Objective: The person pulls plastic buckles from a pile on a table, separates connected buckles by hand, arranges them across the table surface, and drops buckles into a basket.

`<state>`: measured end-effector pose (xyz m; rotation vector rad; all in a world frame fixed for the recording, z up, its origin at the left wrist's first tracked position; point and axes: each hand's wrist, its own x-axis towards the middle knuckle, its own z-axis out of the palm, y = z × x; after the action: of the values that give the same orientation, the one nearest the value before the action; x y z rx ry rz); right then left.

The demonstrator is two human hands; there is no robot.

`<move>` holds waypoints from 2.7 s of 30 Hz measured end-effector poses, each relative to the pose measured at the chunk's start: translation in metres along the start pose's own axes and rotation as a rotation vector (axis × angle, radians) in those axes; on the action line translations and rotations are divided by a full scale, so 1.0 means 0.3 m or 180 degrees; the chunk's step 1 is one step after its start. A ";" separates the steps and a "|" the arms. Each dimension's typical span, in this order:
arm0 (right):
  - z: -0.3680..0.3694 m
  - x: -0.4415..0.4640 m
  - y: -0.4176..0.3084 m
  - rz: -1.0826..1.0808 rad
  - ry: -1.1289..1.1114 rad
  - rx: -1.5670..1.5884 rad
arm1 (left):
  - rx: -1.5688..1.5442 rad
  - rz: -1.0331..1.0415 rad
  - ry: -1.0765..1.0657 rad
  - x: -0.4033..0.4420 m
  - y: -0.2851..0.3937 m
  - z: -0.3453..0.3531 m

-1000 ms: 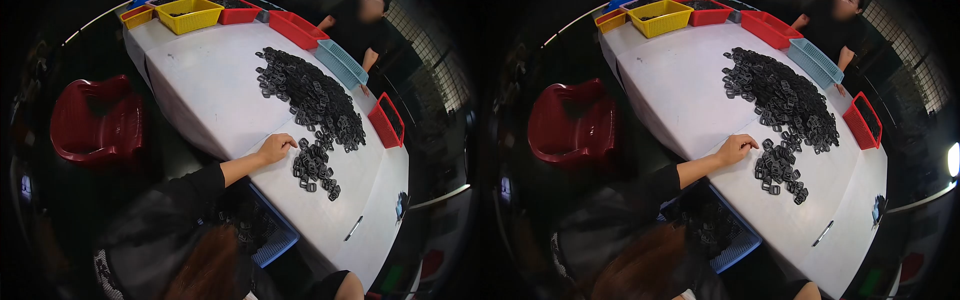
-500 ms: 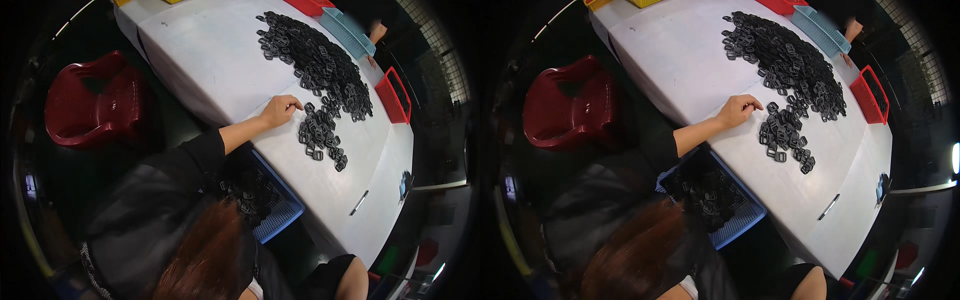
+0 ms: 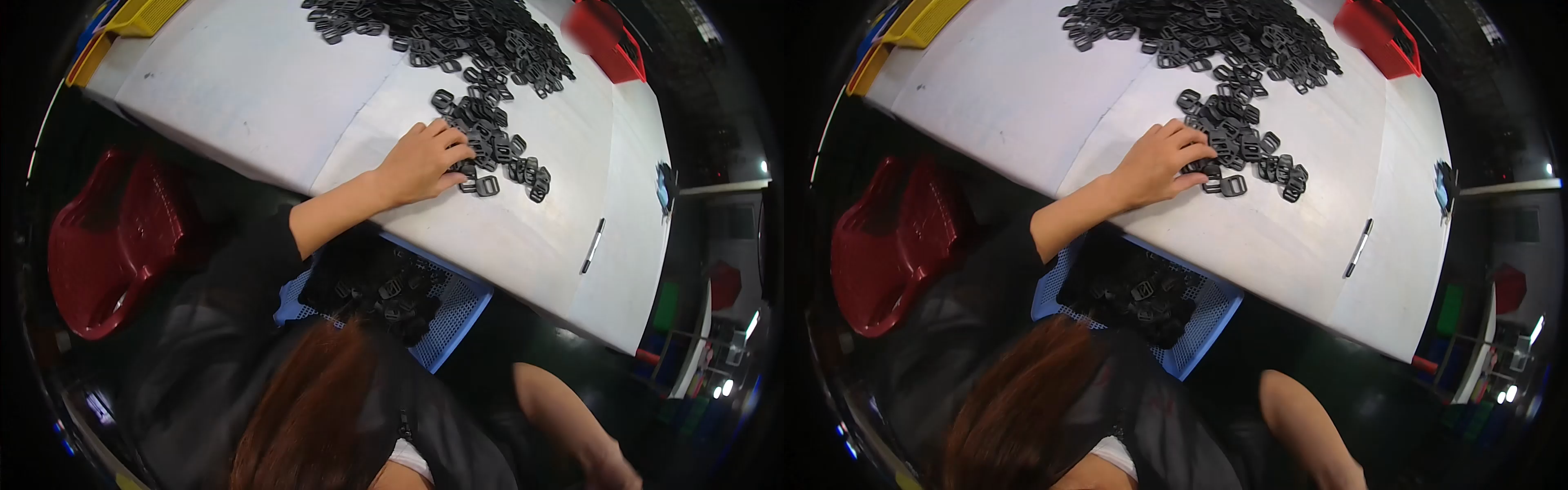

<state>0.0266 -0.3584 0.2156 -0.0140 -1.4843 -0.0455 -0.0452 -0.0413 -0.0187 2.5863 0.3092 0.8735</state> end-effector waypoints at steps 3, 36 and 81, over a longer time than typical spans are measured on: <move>-0.163 -0.280 0.235 0.1834 0.1060 -0.0507 | 0.0259 0.0119 -0.0160 -0.052 0.013 0.000; -0.480 -0.714 0.448 0.3398 -0.0947 -0.5501 | 0.0829 0.0743 -0.0435 0.224 0.117 0.245; -0.596 -0.666 0.554 0.3887 -0.1571 -0.4826 | -0.0285 -0.0085 -0.0499 0.310 0.086 0.213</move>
<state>0.1940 -0.1947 0.0041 -2.2290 -1.3502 -0.1685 0.0690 -0.0529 -0.0047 2.5428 0.2530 0.6551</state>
